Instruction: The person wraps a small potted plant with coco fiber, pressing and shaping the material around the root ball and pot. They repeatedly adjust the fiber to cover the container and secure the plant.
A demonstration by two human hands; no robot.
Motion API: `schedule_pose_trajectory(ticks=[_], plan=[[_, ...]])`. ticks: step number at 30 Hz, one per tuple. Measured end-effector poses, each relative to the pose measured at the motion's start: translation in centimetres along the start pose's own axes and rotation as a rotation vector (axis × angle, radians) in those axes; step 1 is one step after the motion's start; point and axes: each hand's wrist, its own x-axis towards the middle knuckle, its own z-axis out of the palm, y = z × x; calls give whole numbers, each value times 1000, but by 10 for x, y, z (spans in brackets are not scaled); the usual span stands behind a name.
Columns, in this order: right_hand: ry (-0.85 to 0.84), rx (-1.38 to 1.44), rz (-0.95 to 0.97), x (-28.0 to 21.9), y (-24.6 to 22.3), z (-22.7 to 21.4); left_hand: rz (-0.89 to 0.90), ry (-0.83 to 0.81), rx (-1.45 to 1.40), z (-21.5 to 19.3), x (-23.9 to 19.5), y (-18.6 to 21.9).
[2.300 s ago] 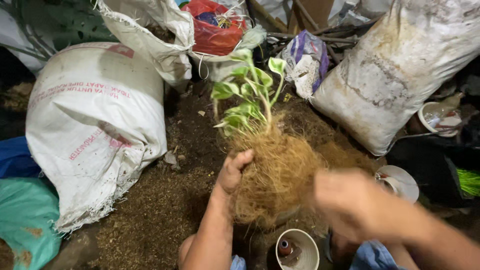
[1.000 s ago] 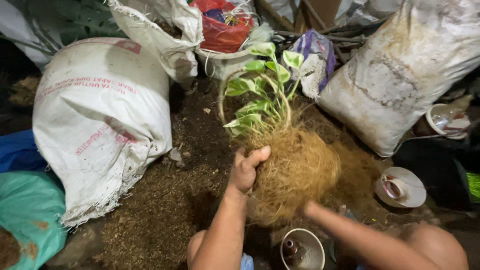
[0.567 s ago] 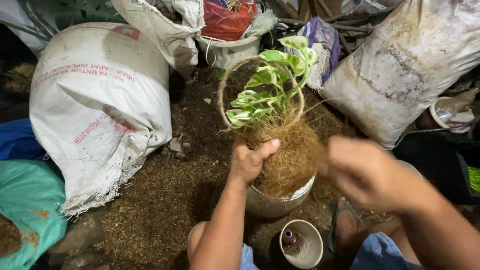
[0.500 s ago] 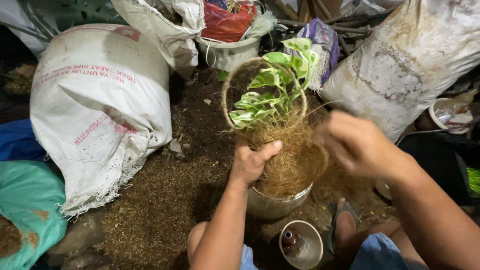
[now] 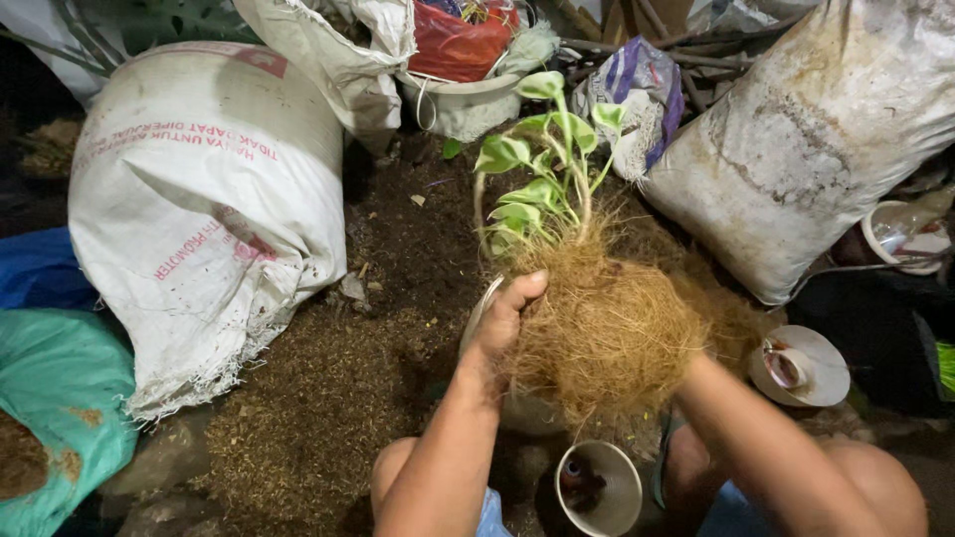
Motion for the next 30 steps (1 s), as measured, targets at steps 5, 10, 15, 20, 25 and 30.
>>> schedule_pose_trajectory(ticks=[5,10,15,20,25,30], plan=[[172,-392,-91,-69,72,79,59,-18,87,0,9,0],[-143,-666,-335,-160,5,111,470,178,389,-5,14,2],[-360,-912,-880,-168,-143,77,506,209,715,-1,6,3],[4,-1187,-922,-94,-178,62,373,231,900,8,0,0],[124,-668,-455,-23,-119,17,447,85,668,6,3,-4],[-71,-8,180,34,-69,-30,217,-148,94,5,5,-7]])
